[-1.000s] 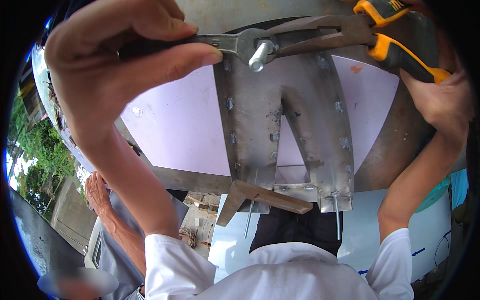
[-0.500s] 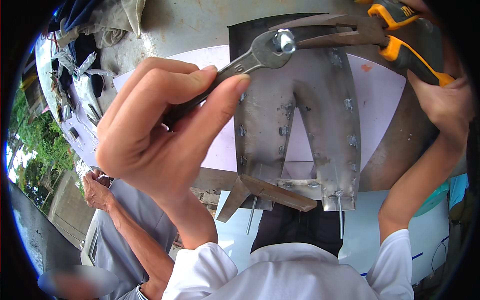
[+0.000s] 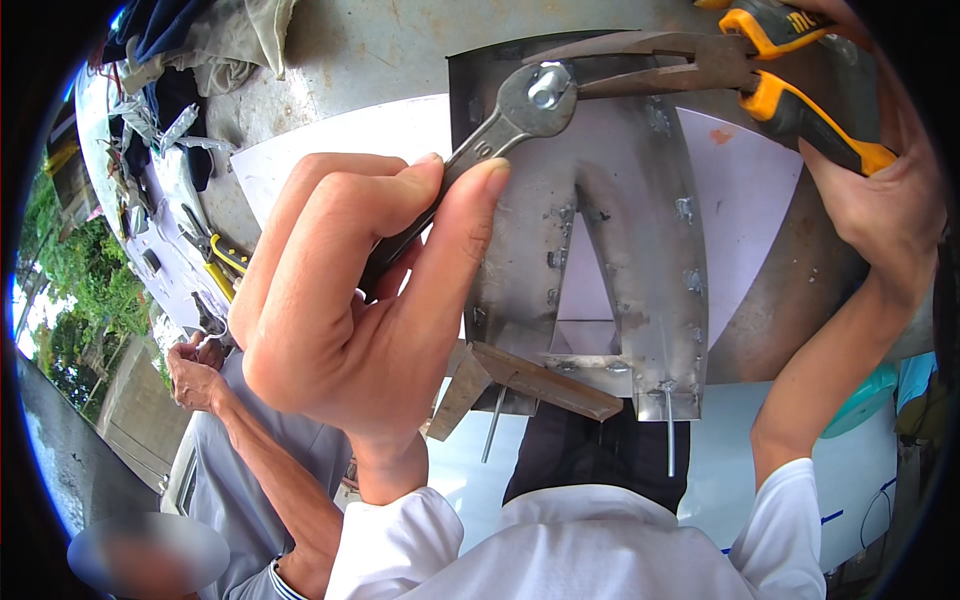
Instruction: The user is assembling a metal letter 'A' by attaching bolts and adjusting components using tools.
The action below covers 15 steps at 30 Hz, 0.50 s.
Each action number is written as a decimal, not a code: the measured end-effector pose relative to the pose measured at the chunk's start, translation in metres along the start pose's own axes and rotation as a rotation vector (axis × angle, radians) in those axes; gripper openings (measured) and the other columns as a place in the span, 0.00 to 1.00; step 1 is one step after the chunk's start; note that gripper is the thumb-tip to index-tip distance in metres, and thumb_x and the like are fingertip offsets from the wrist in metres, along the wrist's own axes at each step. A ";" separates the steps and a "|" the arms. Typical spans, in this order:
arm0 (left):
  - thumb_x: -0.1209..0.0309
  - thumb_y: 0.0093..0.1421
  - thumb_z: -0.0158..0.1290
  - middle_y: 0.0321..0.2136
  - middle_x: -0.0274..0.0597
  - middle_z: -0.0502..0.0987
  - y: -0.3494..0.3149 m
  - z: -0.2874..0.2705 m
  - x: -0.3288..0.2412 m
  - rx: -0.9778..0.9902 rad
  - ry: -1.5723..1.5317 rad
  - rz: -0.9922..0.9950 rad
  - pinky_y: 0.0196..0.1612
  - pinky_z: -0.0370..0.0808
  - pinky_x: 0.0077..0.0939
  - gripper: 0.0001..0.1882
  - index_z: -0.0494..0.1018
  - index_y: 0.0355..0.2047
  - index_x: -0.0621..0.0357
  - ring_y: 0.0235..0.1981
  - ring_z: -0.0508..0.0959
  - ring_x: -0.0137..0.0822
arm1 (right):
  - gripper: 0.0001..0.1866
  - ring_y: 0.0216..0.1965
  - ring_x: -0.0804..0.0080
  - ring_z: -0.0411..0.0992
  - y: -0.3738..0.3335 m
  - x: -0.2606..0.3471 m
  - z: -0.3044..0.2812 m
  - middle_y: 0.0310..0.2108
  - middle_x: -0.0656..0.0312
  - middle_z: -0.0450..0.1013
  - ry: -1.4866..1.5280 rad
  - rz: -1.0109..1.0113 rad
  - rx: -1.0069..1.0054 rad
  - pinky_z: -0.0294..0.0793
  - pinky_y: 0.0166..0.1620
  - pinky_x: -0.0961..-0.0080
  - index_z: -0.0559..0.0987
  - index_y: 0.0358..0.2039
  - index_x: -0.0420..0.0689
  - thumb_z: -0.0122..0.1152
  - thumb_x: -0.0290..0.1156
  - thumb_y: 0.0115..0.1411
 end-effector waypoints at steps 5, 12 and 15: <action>0.89 0.54 0.67 0.30 0.44 0.81 0.001 0.000 0.003 -0.015 -0.022 -0.007 0.31 0.76 0.10 0.07 0.79 0.32 0.73 0.30 0.78 0.22 | 0.30 0.52 0.61 0.76 -0.001 -0.002 -0.003 0.50 0.54 0.73 -0.013 -0.001 0.003 0.74 0.60 0.68 0.76 0.50 0.37 0.64 0.13 0.42; 0.89 0.54 0.67 0.30 0.45 0.81 -0.002 0.000 0.004 -0.028 0.002 -0.024 0.30 0.75 0.10 0.08 0.79 0.32 0.73 0.29 0.78 0.21 | 0.30 0.52 0.61 0.76 0.000 0.000 -0.001 0.50 0.54 0.74 -0.019 -0.008 0.007 0.74 0.60 0.68 0.75 0.51 0.37 0.64 0.13 0.42; 0.89 0.53 0.67 0.29 0.45 0.81 0.000 0.000 0.002 -0.029 -0.024 0.033 0.29 0.73 0.09 0.09 0.78 0.31 0.72 0.28 0.77 0.21 | 0.30 0.53 0.61 0.76 0.001 0.002 -0.001 0.51 0.54 0.74 -0.026 -0.013 0.013 0.74 0.60 0.68 0.75 0.51 0.37 0.64 0.12 0.43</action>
Point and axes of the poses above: each hand's wrist, its own y-axis towards the middle knuckle, its own z-axis out of the palm, x = y × z, the point moved 10 cm from there along y, towards the middle knuckle
